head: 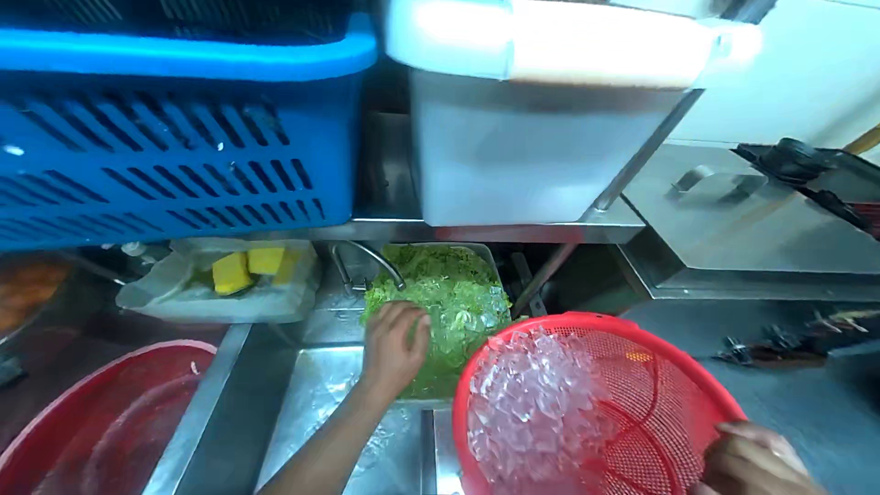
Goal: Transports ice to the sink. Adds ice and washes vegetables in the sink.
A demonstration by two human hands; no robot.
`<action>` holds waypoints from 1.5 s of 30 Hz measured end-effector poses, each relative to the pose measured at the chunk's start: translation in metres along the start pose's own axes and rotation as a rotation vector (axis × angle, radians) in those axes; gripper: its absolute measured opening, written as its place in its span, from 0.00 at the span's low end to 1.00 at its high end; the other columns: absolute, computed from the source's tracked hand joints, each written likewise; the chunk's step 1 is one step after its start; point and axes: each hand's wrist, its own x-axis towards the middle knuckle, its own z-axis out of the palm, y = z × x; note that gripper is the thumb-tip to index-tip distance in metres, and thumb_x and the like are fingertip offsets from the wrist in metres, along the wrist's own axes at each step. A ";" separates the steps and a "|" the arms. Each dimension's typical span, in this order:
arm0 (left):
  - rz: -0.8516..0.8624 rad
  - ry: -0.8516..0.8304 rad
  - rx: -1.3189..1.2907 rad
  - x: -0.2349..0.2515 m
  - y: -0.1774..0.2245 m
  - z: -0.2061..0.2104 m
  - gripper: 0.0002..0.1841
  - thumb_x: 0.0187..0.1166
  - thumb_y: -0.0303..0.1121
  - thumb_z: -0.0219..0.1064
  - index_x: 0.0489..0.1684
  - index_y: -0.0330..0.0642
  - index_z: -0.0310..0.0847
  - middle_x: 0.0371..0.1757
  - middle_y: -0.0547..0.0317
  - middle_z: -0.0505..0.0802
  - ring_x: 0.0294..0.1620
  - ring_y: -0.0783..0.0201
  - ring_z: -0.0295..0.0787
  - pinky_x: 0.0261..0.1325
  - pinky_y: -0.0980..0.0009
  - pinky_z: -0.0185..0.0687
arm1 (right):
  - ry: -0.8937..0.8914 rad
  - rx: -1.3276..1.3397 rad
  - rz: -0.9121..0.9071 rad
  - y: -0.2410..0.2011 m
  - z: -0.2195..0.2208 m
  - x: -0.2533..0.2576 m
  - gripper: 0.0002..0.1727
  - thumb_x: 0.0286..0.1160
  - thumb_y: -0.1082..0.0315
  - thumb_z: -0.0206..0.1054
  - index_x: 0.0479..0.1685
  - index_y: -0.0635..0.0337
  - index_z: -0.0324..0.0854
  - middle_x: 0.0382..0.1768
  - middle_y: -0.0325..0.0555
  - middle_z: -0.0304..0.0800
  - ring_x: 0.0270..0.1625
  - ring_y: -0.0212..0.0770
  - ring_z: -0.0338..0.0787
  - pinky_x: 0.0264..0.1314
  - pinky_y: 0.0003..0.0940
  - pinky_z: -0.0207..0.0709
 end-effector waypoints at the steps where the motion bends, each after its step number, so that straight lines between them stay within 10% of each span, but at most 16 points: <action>1: -0.033 0.109 0.000 -0.017 -0.016 -0.007 0.22 0.83 0.54 0.58 0.53 0.48 0.92 0.63 0.57 0.91 0.70 0.53 0.84 0.73 0.45 0.78 | -0.051 0.007 -0.016 -0.003 -0.002 0.013 0.29 0.83 0.53 0.58 0.08 0.55 0.66 0.12 0.46 0.70 0.25 0.45 0.76 0.51 0.46 0.70; 4: -0.322 0.019 -0.133 -0.039 -0.060 -0.009 0.49 0.73 0.70 0.61 0.90 0.43 0.62 0.93 0.43 0.62 0.92 0.43 0.58 0.87 0.39 0.62 | -0.168 -0.034 -0.022 -0.019 0.008 0.063 0.28 0.85 0.53 0.59 0.09 0.51 0.65 0.13 0.42 0.71 0.25 0.40 0.77 0.45 0.43 0.71; 6: -0.427 -0.142 -0.271 -0.037 -0.070 -0.001 0.57 0.72 0.73 0.61 0.97 0.43 0.45 0.97 0.44 0.49 0.96 0.46 0.48 0.91 0.42 0.58 | -0.181 -0.114 -0.013 -0.023 0.017 0.102 0.28 0.85 0.51 0.57 0.09 0.48 0.65 0.13 0.35 0.71 0.25 0.33 0.78 0.38 0.37 0.72; 12: -0.362 -0.197 -0.188 -0.037 -0.045 0.010 0.56 0.73 0.78 0.51 0.93 0.40 0.57 0.95 0.44 0.59 0.97 0.45 0.45 0.95 0.45 0.46 | -0.269 -0.346 -0.108 -0.034 0.054 0.168 0.26 0.74 0.53 0.54 0.02 0.43 0.59 0.08 0.28 0.65 0.17 0.29 0.70 0.26 0.36 0.66; 27: -0.093 -0.045 -0.038 -0.076 -0.029 0.019 0.48 0.75 0.76 0.50 0.89 0.49 0.67 0.94 0.44 0.62 0.96 0.43 0.48 0.95 0.43 0.43 | -0.160 -0.206 -0.184 -0.030 0.039 0.108 0.28 0.83 0.52 0.53 0.07 0.48 0.62 0.11 0.35 0.68 0.23 0.33 0.76 0.38 0.35 0.70; 35: 0.060 -0.409 0.112 -0.051 -0.001 0.018 0.37 0.82 0.70 0.48 0.92 0.70 0.59 0.98 0.53 0.51 0.98 0.44 0.34 0.94 0.36 0.32 | -0.056 -0.129 -0.104 -0.023 0.014 0.044 0.27 0.84 0.52 0.57 0.09 0.47 0.63 0.13 0.33 0.69 0.25 0.32 0.77 0.41 0.34 0.72; 39: 0.035 -0.521 0.238 -0.041 0.001 0.034 0.33 0.87 0.63 0.42 0.90 0.67 0.64 0.98 0.66 0.49 0.98 0.46 0.34 0.94 0.38 0.35 | 0.011 -0.132 -0.054 -0.022 -0.004 0.019 0.27 0.84 0.53 0.58 0.10 0.47 0.64 0.13 0.34 0.70 0.25 0.31 0.77 0.41 0.33 0.72; 45: -0.018 -0.719 0.259 -0.028 0.000 0.042 0.34 0.89 0.59 0.40 0.97 0.67 0.47 0.99 0.64 0.32 0.98 0.43 0.18 0.92 0.31 0.25 | 0.012 -0.106 -0.031 -0.024 -0.037 -0.007 0.26 0.86 0.54 0.58 0.12 0.49 0.66 0.14 0.35 0.70 0.27 0.32 0.77 0.42 0.33 0.72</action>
